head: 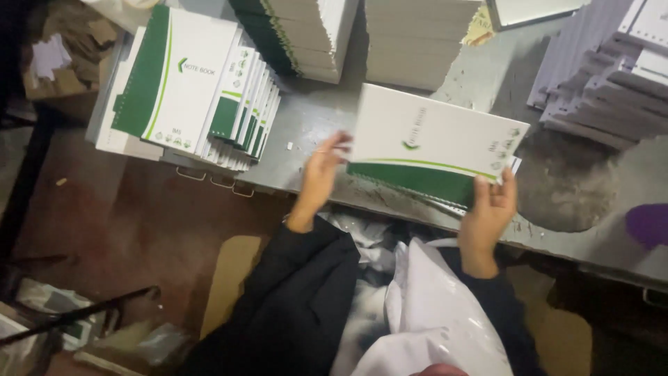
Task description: The person inserts a printed cover sheet into a spiral-bound notebook, closes it, and stacks it with others. The person repeats this process multiple times, handling notebook covers and bound pages by hand.
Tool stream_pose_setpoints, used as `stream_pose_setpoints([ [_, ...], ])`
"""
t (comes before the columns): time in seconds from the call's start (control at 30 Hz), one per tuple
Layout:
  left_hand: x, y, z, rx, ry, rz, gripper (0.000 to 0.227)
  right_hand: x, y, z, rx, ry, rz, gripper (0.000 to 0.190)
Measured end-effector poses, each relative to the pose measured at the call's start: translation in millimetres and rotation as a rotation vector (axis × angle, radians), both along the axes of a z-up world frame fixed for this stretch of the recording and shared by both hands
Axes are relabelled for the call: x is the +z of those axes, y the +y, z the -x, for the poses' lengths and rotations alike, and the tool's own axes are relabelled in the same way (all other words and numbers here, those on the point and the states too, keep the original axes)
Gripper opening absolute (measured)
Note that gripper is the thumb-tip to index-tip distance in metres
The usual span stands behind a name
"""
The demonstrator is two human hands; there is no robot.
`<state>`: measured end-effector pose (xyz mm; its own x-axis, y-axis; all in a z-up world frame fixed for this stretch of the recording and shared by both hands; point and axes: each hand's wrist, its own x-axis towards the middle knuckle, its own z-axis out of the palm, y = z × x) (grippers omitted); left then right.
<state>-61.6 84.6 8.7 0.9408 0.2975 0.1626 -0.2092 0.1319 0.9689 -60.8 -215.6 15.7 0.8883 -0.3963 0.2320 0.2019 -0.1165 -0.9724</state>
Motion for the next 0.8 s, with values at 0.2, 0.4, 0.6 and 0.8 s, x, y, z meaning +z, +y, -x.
stream_pose_setpoints([
  [0.2,-5.2,-68.7,-26.0,-0.147,0.187,-0.257,0.028,-4.2,-56.9,17.8,0.055,0.135,-0.18,0.038],
  [0.4,-43.9,-90.6,-51.4,-0.125,0.178,-0.526,0.028,-6.1,-66.8,18.9,-0.033,0.103,0.341,0.036],
  [0.6,-76.6,-80.8,-52.3,-0.107,0.234,-0.593,0.028,-20.8,-65.1,17.0,0.047,0.165,0.573,0.041],
  [0.8,-56.8,-80.5,-43.7,-0.139,0.234,-0.614,0.026,-29.0,-66.8,17.0,0.044,0.137,0.561,0.042],
])
